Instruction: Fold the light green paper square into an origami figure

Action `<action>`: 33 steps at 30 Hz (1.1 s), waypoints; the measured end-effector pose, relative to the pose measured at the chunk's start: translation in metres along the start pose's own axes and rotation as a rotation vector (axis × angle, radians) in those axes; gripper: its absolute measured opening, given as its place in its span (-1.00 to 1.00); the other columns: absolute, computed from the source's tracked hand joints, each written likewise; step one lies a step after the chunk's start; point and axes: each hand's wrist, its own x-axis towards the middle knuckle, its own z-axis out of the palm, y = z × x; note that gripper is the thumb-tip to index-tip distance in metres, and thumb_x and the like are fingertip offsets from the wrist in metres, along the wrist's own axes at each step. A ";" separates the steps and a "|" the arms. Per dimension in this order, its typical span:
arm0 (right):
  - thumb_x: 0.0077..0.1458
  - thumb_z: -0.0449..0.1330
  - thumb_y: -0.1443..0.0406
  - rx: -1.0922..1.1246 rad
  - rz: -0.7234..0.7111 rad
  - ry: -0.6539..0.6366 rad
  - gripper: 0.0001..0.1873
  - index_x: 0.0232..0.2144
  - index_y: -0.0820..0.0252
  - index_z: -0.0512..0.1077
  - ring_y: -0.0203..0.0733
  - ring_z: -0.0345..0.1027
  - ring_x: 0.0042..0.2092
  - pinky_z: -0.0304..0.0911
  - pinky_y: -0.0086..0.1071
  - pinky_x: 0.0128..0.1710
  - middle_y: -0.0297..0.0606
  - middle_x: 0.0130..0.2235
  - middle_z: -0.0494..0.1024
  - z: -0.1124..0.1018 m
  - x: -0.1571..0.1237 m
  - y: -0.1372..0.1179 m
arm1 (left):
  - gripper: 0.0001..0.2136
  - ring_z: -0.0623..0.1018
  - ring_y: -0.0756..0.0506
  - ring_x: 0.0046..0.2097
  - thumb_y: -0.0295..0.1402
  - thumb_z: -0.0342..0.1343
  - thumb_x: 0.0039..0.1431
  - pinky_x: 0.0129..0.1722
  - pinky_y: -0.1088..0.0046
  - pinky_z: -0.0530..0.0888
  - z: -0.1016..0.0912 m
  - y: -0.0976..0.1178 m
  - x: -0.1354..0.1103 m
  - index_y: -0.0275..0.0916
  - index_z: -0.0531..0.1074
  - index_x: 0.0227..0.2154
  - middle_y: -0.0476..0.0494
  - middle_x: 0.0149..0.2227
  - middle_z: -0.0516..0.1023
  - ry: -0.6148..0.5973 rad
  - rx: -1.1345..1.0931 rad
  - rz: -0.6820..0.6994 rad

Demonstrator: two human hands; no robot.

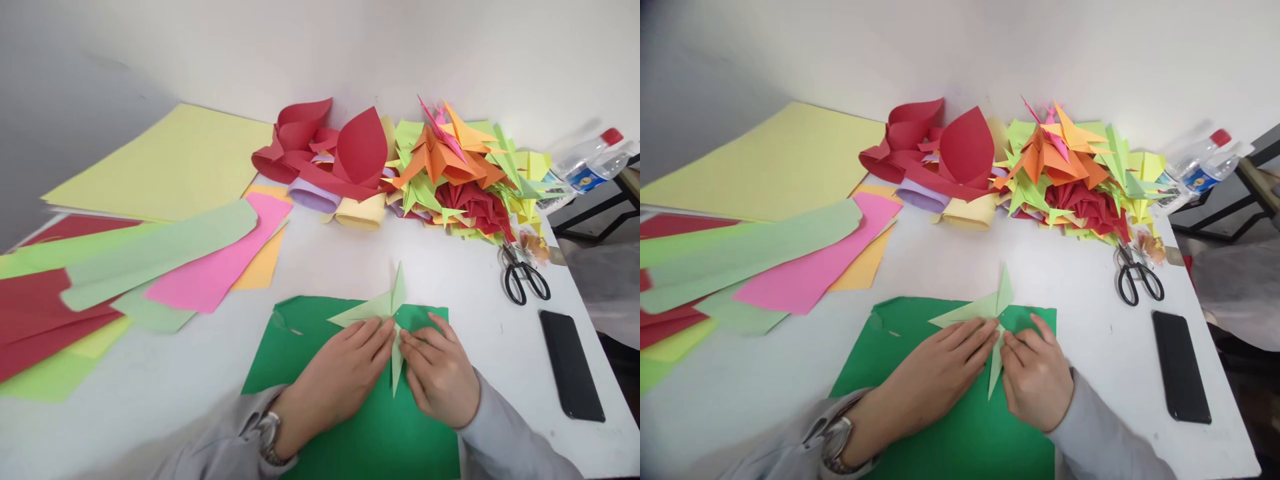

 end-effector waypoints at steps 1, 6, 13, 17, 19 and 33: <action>0.05 0.03 0.48 0.018 0.010 -0.002 -0.69 -0.21 0.25 0.50 -0.12 0.38 -0.27 0.19 0.06 0.08 -0.14 -0.24 0.62 -0.001 0.000 0.000 | -0.63 0.37 -0.22 0.10 -0.38 -0.08 0.26 0.04 0.24 0.28 0.000 0.000 0.000 -0.36 0.32 0.10 -0.29 0.15 0.37 -0.002 0.000 -0.005; -0.01 0.04 0.47 0.053 0.039 -0.016 -0.71 -0.29 0.23 0.51 -0.14 0.35 -0.33 0.16 0.06 0.12 -0.16 -0.31 0.61 -0.005 -0.005 0.000 | -0.65 0.36 -0.24 0.09 -0.37 -0.08 0.28 0.03 0.24 0.28 -0.001 0.000 0.000 -0.37 0.38 0.05 -0.27 0.15 0.38 0.016 0.014 0.015; 0.06 0.03 0.45 -0.010 0.013 0.051 -0.69 -0.21 0.26 0.51 -0.08 0.40 -0.20 0.24 -0.02 -0.02 -0.12 -0.21 0.61 -0.001 -0.005 0.001 | -0.69 0.37 -0.27 0.03 -0.41 -0.02 0.20 -0.05 0.19 0.32 -0.006 -0.001 0.004 -0.36 0.46 -0.05 -0.23 0.14 0.38 -0.026 -0.004 0.049; 0.10 0.01 0.45 -0.045 -0.001 0.049 -0.67 -0.15 0.27 0.50 -0.03 0.39 -0.07 0.23 -0.05 -0.03 -0.10 -0.14 0.60 0.006 -0.001 -0.002 | -0.75 0.37 -0.26 0.00 -0.44 -0.03 0.21 -0.06 0.18 0.34 -0.010 -0.005 0.008 -0.33 0.49 -0.13 -0.21 0.09 0.42 -0.049 -0.065 0.038; 0.11 0.01 0.47 -0.028 0.012 0.059 -0.67 -0.15 0.29 0.49 -0.05 0.39 -0.08 0.22 -0.08 -0.02 -0.11 -0.16 0.60 0.009 0.000 -0.003 | -0.76 0.37 -0.25 -0.03 -0.45 -0.04 0.21 -0.06 0.17 0.35 -0.010 -0.006 0.010 -0.34 0.48 -0.14 -0.22 0.05 0.44 -0.060 -0.094 0.031; 0.00 0.06 0.47 0.139 0.190 0.044 -0.78 -0.43 0.15 0.48 -0.09 0.43 -0.24 0.06 -0.01 0.08 -0.28 -0.39 0.62 0.000 -0.005 -0.003 | -0.68 0.45 -0.14 -0.13 -0.45 -0.20 0.36 -0.15 0.28 0.48 -0.018 -0.021 0.018 -0.33 0.48 -0.13 -0.19 -0.10 0.57 0.137 -0.455 -0.070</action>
